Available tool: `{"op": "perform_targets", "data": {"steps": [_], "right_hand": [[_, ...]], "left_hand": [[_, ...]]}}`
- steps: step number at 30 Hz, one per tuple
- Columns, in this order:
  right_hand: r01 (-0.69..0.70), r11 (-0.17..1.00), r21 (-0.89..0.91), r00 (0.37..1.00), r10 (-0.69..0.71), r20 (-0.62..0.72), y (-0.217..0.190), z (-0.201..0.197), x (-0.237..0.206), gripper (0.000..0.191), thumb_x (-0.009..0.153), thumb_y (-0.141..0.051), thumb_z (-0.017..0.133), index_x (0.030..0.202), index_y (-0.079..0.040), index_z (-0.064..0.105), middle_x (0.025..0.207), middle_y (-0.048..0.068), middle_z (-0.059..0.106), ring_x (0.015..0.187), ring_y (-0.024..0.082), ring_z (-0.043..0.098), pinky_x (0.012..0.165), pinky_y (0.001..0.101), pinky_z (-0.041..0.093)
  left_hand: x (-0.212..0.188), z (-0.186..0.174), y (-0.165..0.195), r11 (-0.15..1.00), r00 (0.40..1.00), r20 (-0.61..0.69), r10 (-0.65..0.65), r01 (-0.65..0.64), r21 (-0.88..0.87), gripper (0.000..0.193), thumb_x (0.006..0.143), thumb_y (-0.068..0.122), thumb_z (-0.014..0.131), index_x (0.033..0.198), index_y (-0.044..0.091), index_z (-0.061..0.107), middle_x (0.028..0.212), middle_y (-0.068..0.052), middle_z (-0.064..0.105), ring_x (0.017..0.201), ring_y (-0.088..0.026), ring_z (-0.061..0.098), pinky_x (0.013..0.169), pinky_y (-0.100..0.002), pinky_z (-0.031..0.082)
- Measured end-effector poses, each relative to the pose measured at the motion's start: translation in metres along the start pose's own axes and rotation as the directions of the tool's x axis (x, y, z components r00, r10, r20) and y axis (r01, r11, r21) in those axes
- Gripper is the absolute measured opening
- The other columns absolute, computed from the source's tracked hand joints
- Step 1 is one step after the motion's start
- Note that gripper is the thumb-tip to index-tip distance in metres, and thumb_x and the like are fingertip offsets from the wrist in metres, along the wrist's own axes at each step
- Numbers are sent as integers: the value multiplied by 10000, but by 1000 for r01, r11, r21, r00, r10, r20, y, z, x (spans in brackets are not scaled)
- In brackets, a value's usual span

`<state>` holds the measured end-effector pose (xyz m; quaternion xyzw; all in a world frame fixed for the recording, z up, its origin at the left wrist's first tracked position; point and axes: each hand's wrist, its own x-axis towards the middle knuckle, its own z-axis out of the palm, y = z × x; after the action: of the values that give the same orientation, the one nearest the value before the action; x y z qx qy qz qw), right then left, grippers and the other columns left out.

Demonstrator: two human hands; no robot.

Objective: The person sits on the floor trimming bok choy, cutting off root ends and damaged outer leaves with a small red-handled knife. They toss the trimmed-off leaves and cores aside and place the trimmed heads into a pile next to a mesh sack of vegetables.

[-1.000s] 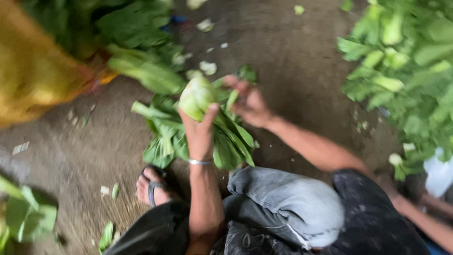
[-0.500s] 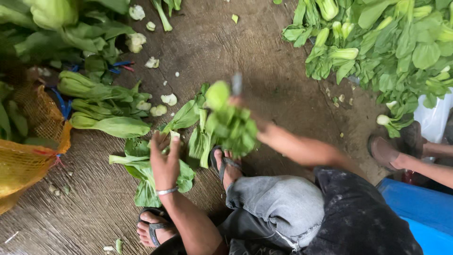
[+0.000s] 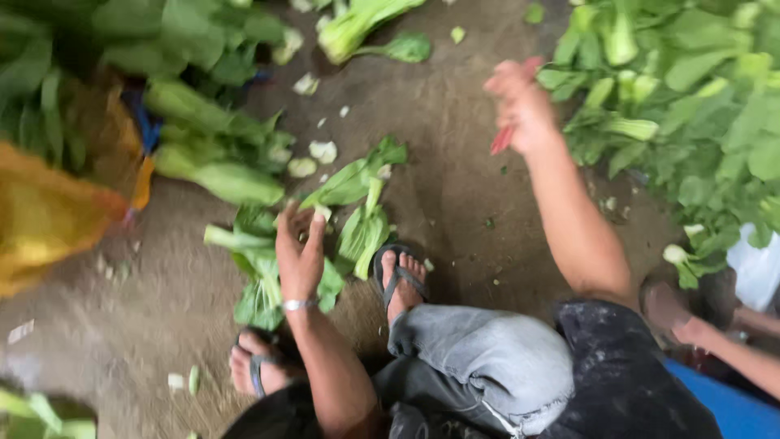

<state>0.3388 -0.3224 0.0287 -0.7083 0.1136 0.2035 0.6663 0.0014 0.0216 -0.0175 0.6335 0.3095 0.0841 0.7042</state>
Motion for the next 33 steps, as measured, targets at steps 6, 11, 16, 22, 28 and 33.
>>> {"op": "perform_targets", "data": {"steps": [6,11,16,22,28,33], "right_hand": [[265,784,-561,856,77,512,70,162,-44,294,996,-304,702,1182,-77,721,863,-24,695,707,54,577,638,258,464],[601,383,-701,735,80,674,78,262,-40,376,925,-356,805,1103,-33,735,853,56,697,759,179,663,697,354,519],[807,390,-444,537,-170,826,115,363,-53,623,874,-489,868,1131,34,649,920,121,726,789,204,710,680,369,575],[748,344,-568,611,-22,791,126,416,-85,433,889,-321,785,1162,-24,630,906,92,724,692,235,662,599,441,523],[653,501,-568,547,208,811,76,349,-122,266,899,-265,761,989,-24,694,820,74,676,723,169,583,649,369,490],[719,407,-564,488,282,826,63,274,-179,259,880,-272,759,946,-33,686,697,104,622,602,192,580,576,371,471]], "left_hand": [[15,-21,-46,978,945,-325,-36,-33,-205,453,1001,229,706,1334,-47,570,1217,-143,696,1079,-207,680,952,-336,551],[11,-43,-60,845,867,-450,-215,-66,-530,348,1001,218,695,1258,1,604,1115,-94,710,964,-150,666,850,-308,543],[0,-67,-65,811,807,-502,-312,-48,-583,309,1010,246,653,1234,37,612,1104,-55,709,958,-129,681,822,-275,537],[-11,-76,-78,787,790,-501,-354,-38,-616,329,1018,269,647,1239,29,609,1129,-73,714,985,-143,679,842,-298,538],[7,-56,-88,580,837,-302,-456,23,-814,627,958,520,601,1371,59,502,1300,-108,662,1145,-213,636,976,-368,490],[15,-15,-85,171,845,181,-503,302,-938,784,966,654,533,1407,8,501,1342,-199,622,1203,-319,611,1055,-473,464]]}}
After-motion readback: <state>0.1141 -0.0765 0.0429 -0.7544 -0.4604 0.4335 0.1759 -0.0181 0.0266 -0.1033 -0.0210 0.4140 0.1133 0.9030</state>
